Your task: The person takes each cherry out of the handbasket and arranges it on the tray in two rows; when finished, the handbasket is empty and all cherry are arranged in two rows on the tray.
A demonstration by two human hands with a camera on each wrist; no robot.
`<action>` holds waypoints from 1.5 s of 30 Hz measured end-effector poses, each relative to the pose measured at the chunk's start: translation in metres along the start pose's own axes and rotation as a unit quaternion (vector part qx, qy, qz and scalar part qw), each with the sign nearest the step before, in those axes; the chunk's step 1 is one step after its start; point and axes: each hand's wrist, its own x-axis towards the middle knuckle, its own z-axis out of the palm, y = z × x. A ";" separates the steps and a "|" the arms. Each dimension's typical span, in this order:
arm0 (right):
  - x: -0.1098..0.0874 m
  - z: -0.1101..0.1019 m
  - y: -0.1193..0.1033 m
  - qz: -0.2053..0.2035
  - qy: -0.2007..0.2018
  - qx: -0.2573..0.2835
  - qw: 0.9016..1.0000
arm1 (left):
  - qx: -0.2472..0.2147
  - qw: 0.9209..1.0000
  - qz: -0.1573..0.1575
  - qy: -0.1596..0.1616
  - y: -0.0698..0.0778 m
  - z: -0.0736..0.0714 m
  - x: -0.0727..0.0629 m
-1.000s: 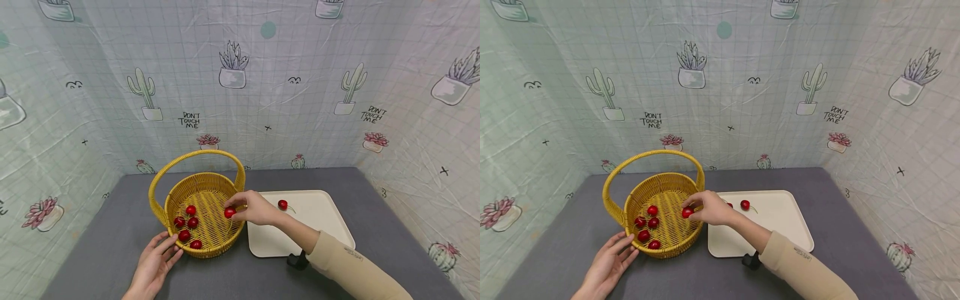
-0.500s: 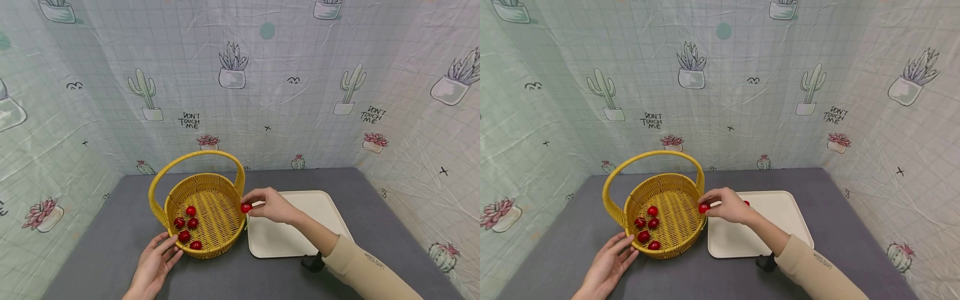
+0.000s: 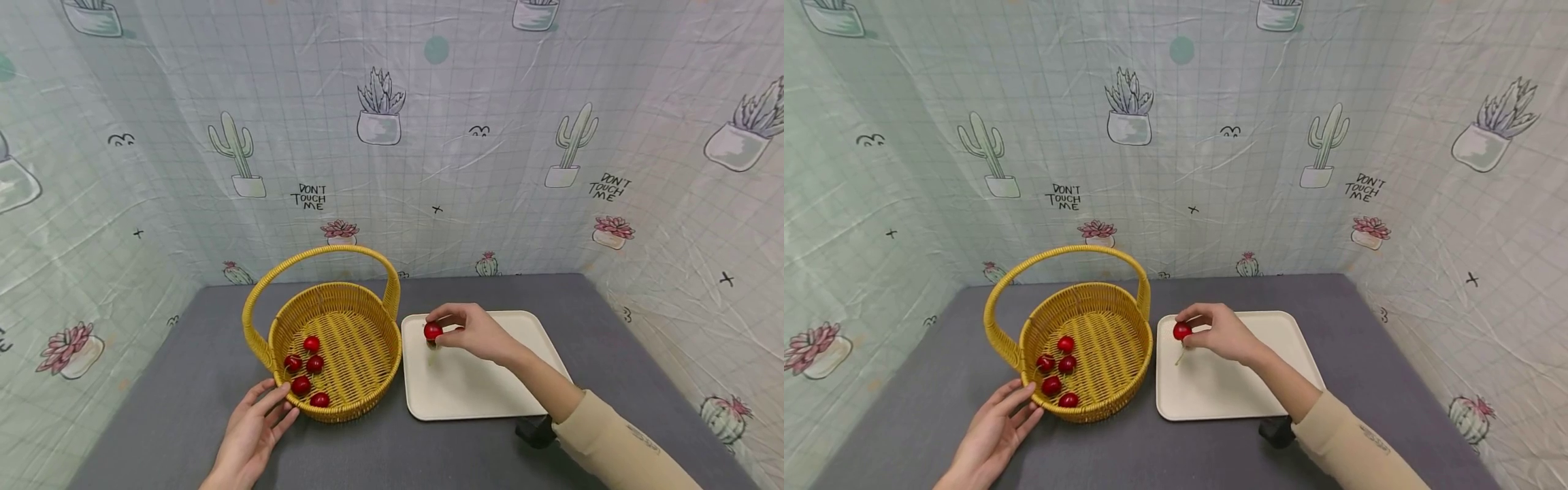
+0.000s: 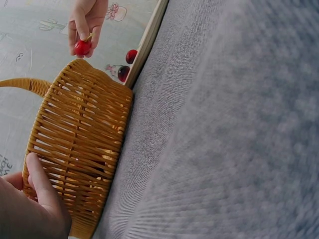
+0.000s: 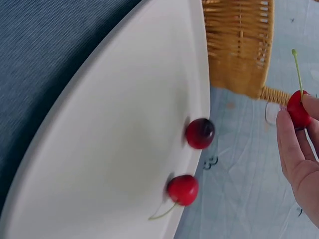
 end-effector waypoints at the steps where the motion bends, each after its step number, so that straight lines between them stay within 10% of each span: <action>1: -0.001 -0.002 0.002 0.000 0.003 0.003 1.000 | 0.000 1.000 0.000 0.000 0.000 0.000 0.000; 45: -0.025 -0.071 0.085 0.116 0.095 -0.053 0.987 | -0.002 1.000 -0.003 0.003 0.000 0.002 0.000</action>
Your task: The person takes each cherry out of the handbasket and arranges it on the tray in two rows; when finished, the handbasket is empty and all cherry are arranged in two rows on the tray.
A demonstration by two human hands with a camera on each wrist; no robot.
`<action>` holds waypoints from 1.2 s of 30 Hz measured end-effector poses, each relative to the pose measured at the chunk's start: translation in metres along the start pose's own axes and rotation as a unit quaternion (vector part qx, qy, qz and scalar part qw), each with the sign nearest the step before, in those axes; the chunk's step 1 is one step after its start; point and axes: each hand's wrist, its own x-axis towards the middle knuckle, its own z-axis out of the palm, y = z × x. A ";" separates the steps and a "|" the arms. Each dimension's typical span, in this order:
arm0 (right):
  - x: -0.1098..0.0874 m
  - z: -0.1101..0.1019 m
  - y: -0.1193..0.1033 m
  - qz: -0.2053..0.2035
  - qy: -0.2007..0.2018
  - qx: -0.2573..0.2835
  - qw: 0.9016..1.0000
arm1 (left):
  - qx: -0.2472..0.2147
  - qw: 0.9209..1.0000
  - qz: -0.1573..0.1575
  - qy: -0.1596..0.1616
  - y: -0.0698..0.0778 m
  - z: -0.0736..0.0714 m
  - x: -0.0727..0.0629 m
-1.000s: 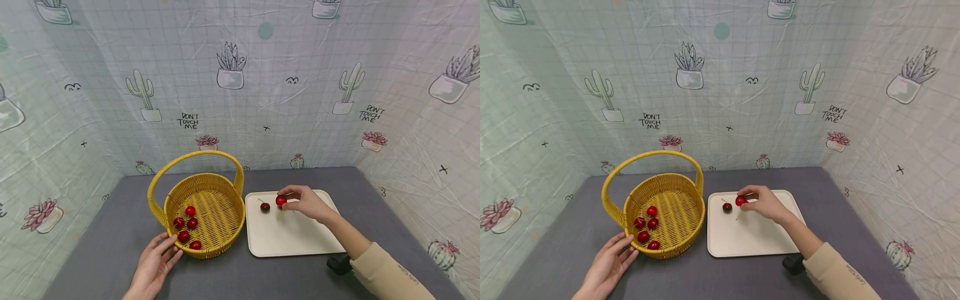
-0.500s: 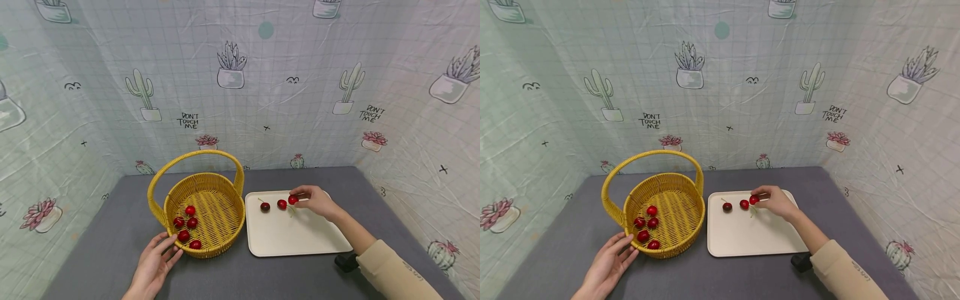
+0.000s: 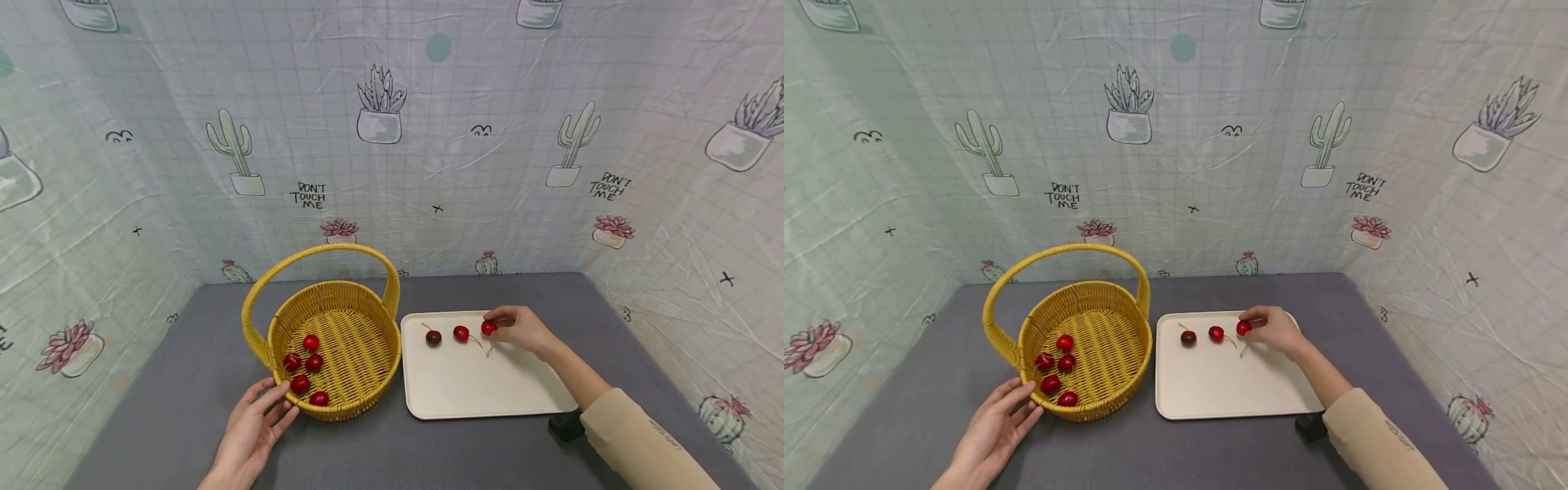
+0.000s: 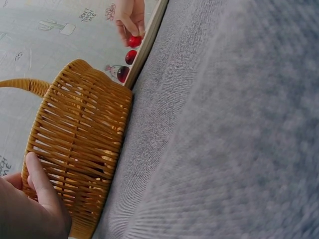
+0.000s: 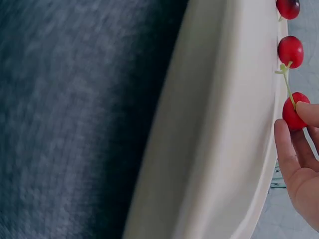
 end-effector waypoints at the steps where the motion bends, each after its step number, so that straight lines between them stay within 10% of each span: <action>1: 0.001 0.000 0.001 0.004 0.001 0.001 1.000 | 0.000 1.000 -0.001 0.000 0.000 0.000 0.000; 36: 0.008 -0.008 -0.013 -0.023 0.003 -0.055 0.998 | 0.000 1.000 0.003 -0.002 0.000 0.000 0.000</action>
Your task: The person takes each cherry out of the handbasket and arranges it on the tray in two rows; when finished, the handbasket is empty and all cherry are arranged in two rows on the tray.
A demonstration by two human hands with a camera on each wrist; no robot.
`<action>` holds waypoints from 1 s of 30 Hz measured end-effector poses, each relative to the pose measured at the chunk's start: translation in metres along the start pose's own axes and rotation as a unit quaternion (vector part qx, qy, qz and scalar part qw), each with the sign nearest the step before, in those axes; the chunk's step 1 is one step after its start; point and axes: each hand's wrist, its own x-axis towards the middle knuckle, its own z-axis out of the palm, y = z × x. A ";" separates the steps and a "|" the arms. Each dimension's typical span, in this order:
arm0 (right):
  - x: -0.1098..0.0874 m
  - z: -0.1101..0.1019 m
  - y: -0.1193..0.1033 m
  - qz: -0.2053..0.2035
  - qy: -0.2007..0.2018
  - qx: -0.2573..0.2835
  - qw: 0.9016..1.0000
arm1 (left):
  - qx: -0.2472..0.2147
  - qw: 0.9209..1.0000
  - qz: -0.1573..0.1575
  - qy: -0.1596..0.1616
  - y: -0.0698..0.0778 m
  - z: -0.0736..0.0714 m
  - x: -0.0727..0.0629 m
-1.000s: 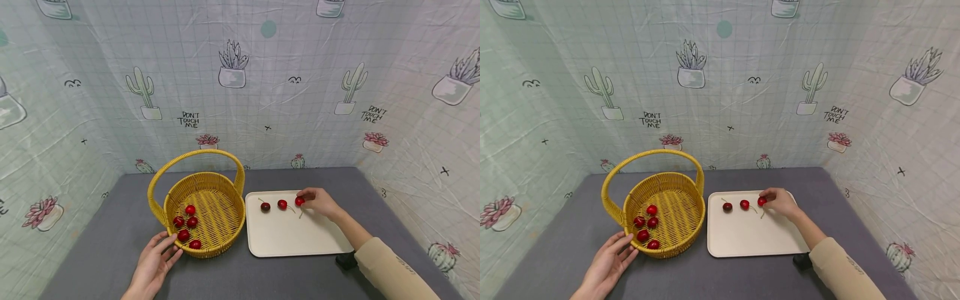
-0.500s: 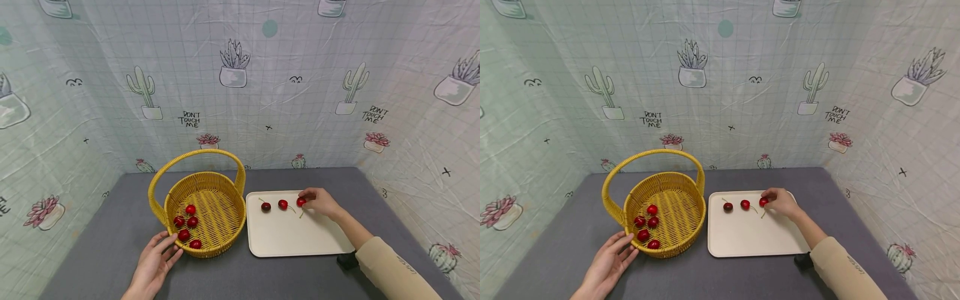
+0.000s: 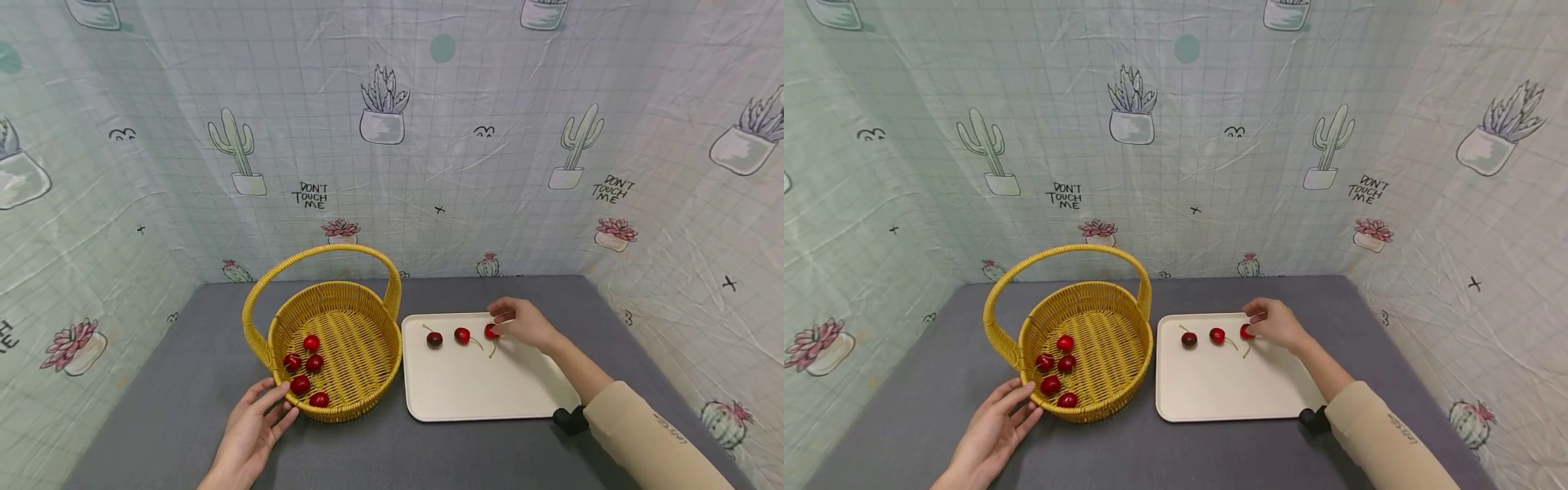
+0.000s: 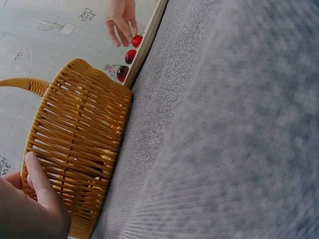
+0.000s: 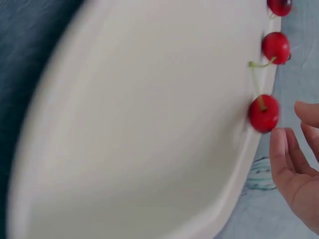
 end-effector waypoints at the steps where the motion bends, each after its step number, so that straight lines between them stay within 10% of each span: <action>1: 0.001 0.000 -0.003 -0.005 0.004 -0.009 1.000 | 0.000 1.000 0.000 0.001 0.000 0.000 0.000; 13: 0.001 0.025 -0.057 -0.095 0.018 -0.038 0.995 | 0.004 1.000 -0.002 0.003 0.001 0.000 0.001; 30: 0.004 0.078 -0.119 -0.182 -0.080 -0.032 0.979 | 0.006 1.000 0.001 0.003 0.000 0.001 0.000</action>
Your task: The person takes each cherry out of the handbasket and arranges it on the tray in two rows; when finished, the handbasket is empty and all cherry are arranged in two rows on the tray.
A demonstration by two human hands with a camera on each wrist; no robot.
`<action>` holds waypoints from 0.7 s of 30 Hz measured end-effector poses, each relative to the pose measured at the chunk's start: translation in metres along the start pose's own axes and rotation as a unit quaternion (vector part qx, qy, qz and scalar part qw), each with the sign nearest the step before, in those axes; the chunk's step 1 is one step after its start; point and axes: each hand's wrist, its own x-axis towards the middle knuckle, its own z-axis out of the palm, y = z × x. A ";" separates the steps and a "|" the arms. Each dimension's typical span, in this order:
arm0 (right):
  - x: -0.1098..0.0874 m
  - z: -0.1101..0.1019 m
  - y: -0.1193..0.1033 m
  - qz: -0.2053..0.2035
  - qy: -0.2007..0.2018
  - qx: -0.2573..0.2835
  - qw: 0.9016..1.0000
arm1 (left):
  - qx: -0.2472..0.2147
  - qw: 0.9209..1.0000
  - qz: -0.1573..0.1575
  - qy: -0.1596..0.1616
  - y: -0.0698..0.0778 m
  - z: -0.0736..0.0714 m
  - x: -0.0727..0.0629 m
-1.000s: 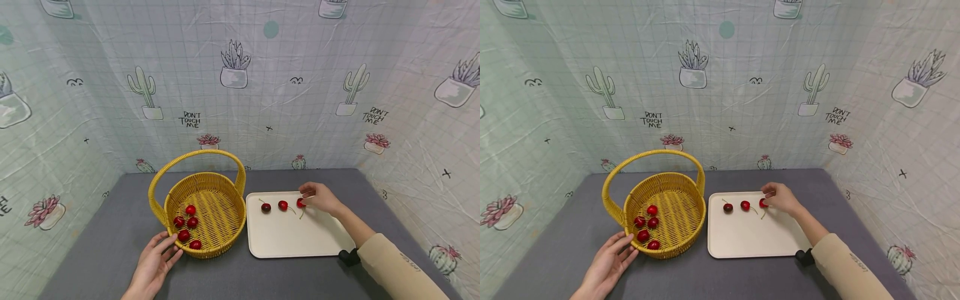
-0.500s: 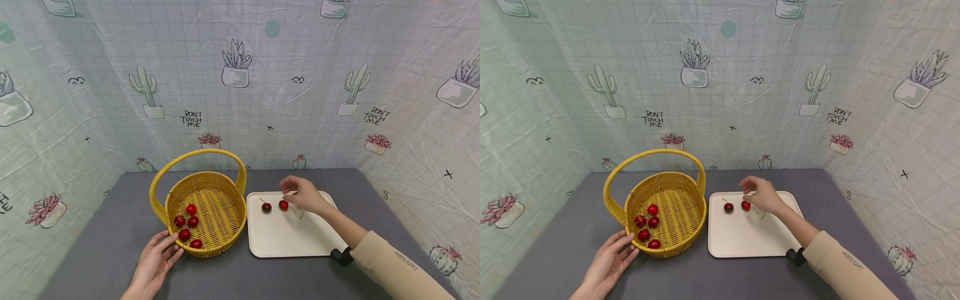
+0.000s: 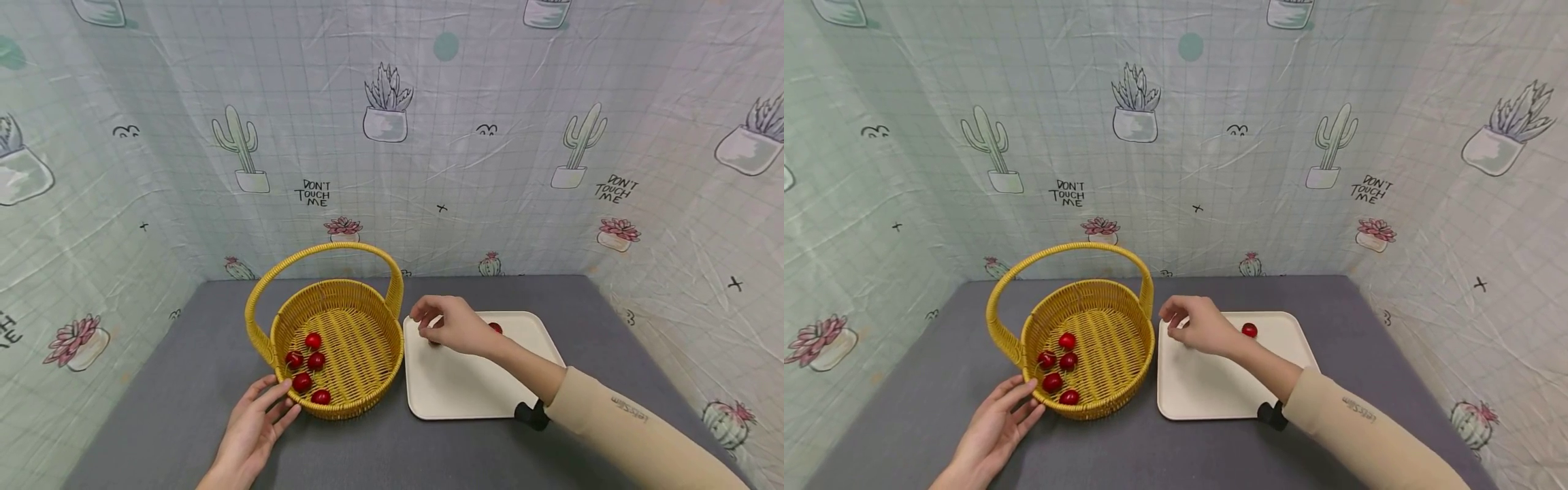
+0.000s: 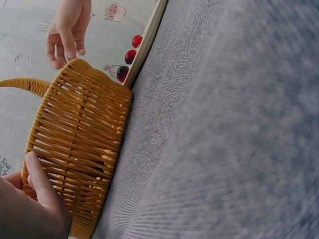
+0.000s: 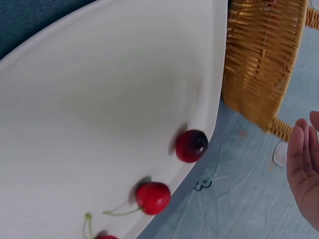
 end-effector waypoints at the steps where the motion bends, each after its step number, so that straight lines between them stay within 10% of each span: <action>1: 0.002 0.003 -0.002 -0.003 -0.007 0.001 1.000 | 0.000 1.000 0.000 -0.001 0.000 0.000 0.000; 21: 0.059 0.060 -0.020 -0.065 -0.102 -0.010 0.993 | -0.009 1.000 0.003 0.000 -0.001 0.000 0.001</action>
